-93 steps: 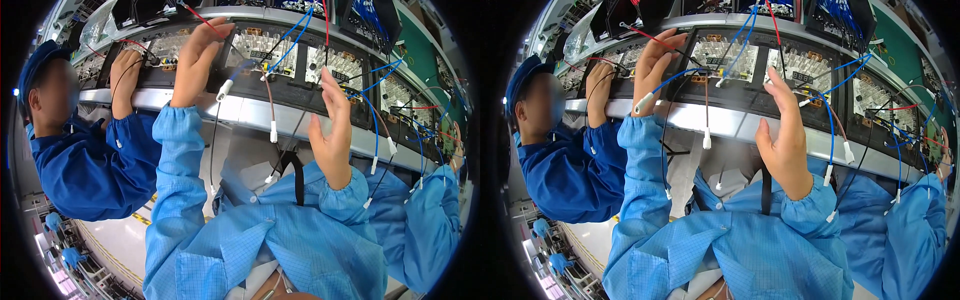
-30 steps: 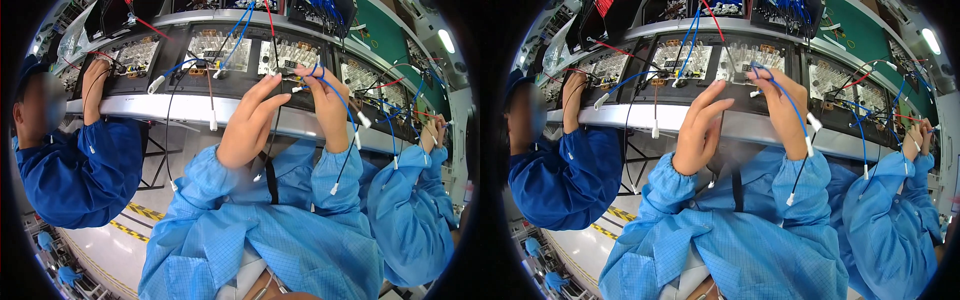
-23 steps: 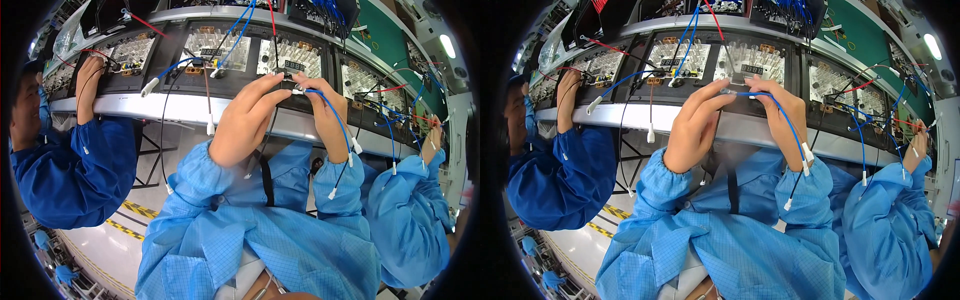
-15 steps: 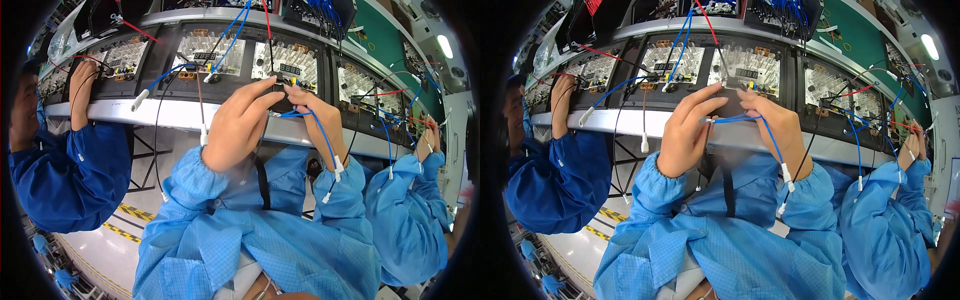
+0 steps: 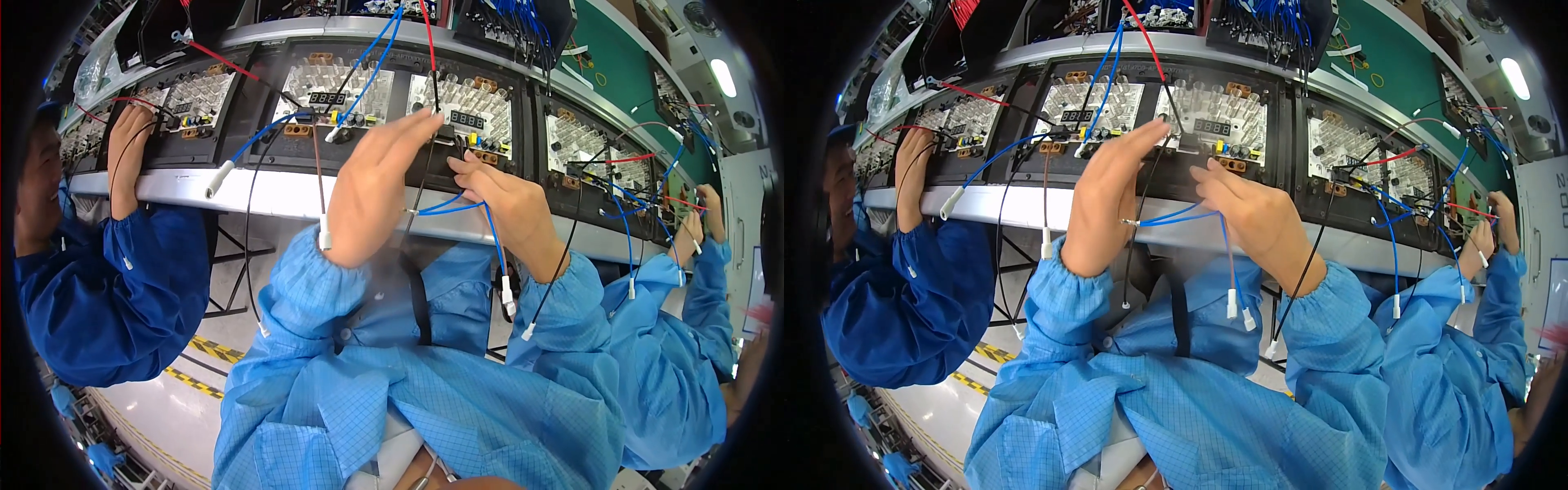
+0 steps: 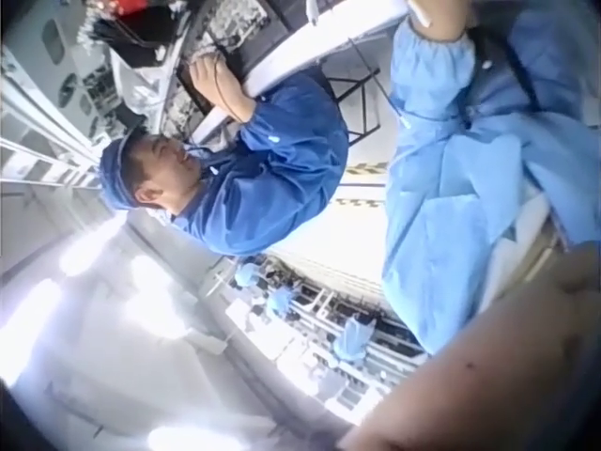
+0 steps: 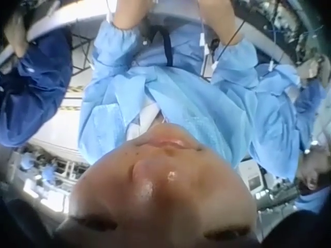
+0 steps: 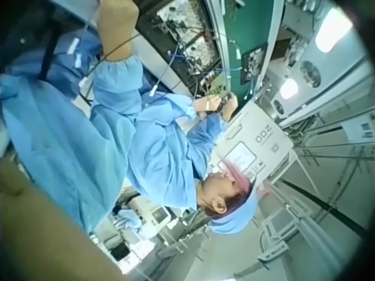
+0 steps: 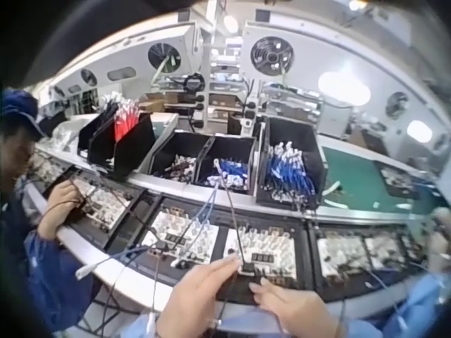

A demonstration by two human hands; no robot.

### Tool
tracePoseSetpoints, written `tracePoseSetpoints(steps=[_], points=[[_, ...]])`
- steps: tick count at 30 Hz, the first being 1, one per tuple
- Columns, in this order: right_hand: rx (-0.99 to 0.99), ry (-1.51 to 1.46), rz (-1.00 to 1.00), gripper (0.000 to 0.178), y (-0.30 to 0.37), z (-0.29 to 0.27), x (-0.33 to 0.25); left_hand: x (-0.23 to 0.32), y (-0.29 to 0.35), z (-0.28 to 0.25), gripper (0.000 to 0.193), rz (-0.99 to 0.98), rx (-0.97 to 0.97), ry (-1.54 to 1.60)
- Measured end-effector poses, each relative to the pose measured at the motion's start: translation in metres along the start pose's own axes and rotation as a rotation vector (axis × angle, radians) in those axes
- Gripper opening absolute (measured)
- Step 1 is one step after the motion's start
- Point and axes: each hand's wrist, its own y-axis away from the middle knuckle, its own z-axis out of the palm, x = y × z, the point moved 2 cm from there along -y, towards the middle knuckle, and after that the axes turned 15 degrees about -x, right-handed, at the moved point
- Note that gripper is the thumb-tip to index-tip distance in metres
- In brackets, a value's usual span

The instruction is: Connecting wires and assembling components on circuit boards on a manual assembly line.

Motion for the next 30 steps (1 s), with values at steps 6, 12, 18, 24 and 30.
tracePoseSetpoints(steps=[6, 12, 18, 24, 30], points=[[0.045, 0.017, -0.004, 0.02, 0.001, -0.001, -0.006, -0.01, -0.032, 0.007, 0.044, -0.071, 0.106, 0.224], [0.047, -0.055, 0.021, 0.019, 0.005, -0.005, -0.008, -0.002, -0.051, 0.0, 0.033, -0.118, 0.089, 0.408], [0.051, -0.111, 0.041, 0.021, 0.009, -0.002, -0.006, -0.006, -0.039, 0.001, 0.022, 0.02, -0.008, 0.281], [0.086, -0.13, 0.027, 0.022, 0.008, -0.001, -0.005, 0.002, -0.02, -0.004, 0.034, 0.125, -0.144, 0.06], [0.092, -0.118, 0.043, 0.023, 0.005, -0.001, -0.006, -0.006, -0.009, 0.001, 0.038, 0.164, -0.214, -0.018]])
